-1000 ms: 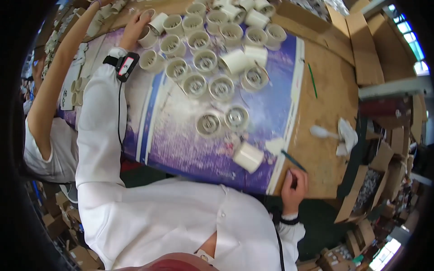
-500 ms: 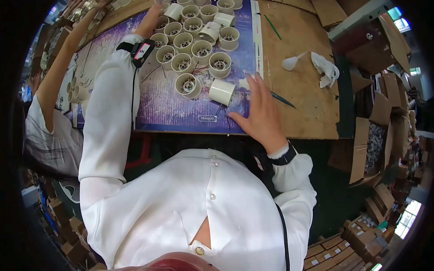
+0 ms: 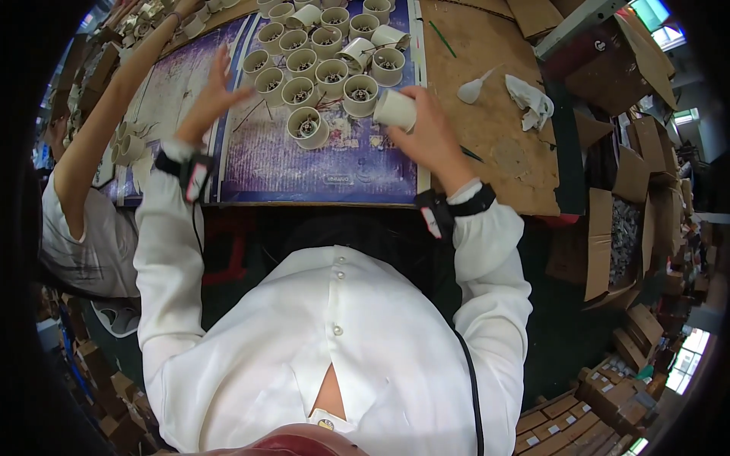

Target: The person applies glue to the interior of a white plastic housing, uses tweezers to position wires on a motor component, and repeats the process for several units before gathering more housings into a pile.

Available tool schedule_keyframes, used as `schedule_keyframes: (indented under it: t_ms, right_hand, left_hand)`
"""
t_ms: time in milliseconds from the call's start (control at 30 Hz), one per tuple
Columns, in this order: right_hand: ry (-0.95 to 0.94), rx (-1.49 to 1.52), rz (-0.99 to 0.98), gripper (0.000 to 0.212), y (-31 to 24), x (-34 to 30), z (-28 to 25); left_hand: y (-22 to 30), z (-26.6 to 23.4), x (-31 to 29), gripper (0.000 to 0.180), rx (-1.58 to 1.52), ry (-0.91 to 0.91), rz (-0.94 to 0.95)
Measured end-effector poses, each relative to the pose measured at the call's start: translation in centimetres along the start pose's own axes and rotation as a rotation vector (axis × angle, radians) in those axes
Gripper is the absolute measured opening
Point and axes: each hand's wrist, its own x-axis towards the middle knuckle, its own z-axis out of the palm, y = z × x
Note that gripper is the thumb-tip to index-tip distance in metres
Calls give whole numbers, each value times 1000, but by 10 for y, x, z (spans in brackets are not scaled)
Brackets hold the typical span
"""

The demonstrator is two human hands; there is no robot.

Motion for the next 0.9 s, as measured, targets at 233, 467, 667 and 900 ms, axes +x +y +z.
schedule_keyframes:
  t_ms: [233, 467, 667, 900]
  right_hand:
    - [-16, 71, -29, 65, 21, 43, 13]
    - [47, 73, 26, 71, 55, 80, 17]
    - [313, -351, -159, 65, 46, 58, 2]
    - [216, -186, -318, 44, -12, 68, -13]
  left_hand:
    - [12, 82, -61, 148, 385, -59, 418]
    - [32, 120, -27, 146, 414, 53, 348]
    - [45, 102, -48, 135, 405, 38, 448]
    - [9, 66, -32, 130, 345, 211, 329]
